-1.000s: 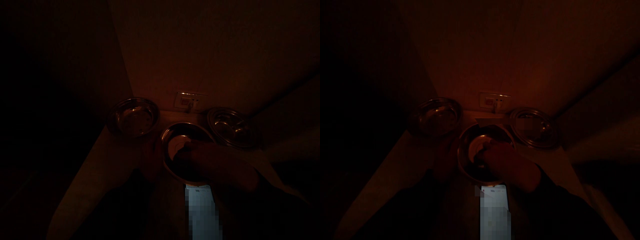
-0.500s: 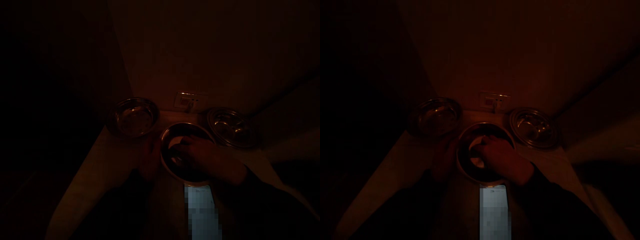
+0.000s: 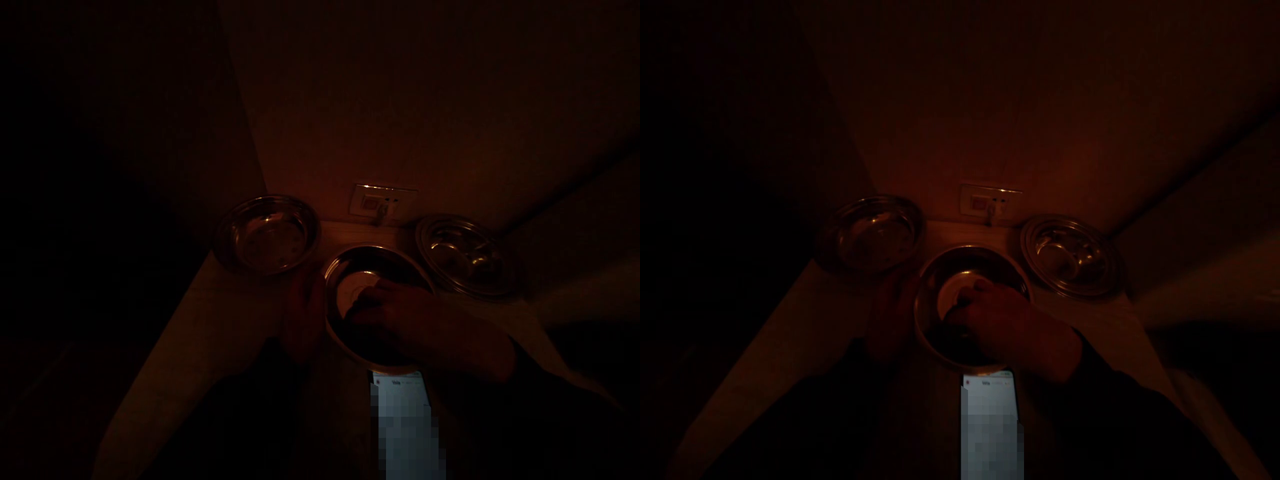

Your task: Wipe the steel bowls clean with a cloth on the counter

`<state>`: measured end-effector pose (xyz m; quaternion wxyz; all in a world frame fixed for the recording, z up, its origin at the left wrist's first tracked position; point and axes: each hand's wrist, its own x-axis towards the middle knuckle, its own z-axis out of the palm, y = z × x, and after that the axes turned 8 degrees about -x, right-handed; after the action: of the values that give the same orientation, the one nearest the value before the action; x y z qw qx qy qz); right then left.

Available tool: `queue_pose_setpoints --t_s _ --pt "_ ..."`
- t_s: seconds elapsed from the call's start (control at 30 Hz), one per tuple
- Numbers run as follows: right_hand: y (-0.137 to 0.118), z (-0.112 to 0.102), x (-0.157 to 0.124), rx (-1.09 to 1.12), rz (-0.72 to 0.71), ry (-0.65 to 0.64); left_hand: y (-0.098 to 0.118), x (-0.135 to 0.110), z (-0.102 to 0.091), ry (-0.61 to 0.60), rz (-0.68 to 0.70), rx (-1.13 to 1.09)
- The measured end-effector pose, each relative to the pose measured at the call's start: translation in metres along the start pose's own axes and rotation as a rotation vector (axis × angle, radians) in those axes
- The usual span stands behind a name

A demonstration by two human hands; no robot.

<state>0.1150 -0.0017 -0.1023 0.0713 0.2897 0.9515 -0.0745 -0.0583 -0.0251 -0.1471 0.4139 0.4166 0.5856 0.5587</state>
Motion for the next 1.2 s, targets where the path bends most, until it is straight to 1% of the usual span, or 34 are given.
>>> queue_pose_setpoints --t_s 0.1,0.23,0.3,0.37,0.5,0.57,0.63,0.73,0.77,0.83,0.97,1.03,1.1,1.2 --pt "0.001 0.0 0.0 0.052 -0.022 -0.006 0.001 0.0 0.0 -0.002 -0.018 -0.002" --pt "-0.004 0.01 0.011 -0.02 0.092 0.07 0.0 0.0 0.001 0.006 -0.02 0.014" --pt "-0.006 0.012 0.014 -0.07 0.127 0.084 0.0 0.0 0.0 0.01 -0.014 0.017" --pt "-0.005 0.009 0.011 -0.068 0.092 0.066 -0.001 -0.001 0.0 0.005 -0.017 0.01" --pt "-0.001 -0.002 -0.002 0.042 -0.041 -0.01 0.001 -0.002 0.002 0.016 -0.02 0.026" --pt "0.0 -0.003 -0.002 0.072 -0.052 -0.027 0.001 -0.002 0.003 0.015 -0.024 0.021" --pt "-0.002 0.002 0.003 0.052 0.003 -0.004 0.001 -0.001 0.003 -0.003 -0.02 0.009" --pt "-0.006 0.009 0.013 -0.029 0.119 0.067 0.0 -0.002 0.002 -0.012 -0.016 0.014" --pt "-0.007 0.01 0.014 -0.046 0.135 0.079 0.0 -0.002 0.001 -0.013 -0.006 0.019" --pt "-0.007 0.007 0.013 -0.034 0.103 0.066 0.0 -0.003 0.001 -0.003 0.001 0.019" --pt "-0.001 -0.005 0.001 0.074 -0.037 -0.048 0.002 -0.004 0.002 0.017 -0.032 0.018" --pt "0.0 -0.006 -0.002 0.101 -0.047 -0.062 0.003 -0.004 0.002 0.004 -0.053 0.016" --pt "-0.001 -0.003 0.0 0.08 -0.007 -0.03 0.003 -0.004 0.002 -0.006 -0.051 0.008" --pt "-0.005 0.005 0.008 -0.027 0.098 0.02 0.001 -0.004 0.001 0.011 -0.061 0.034"
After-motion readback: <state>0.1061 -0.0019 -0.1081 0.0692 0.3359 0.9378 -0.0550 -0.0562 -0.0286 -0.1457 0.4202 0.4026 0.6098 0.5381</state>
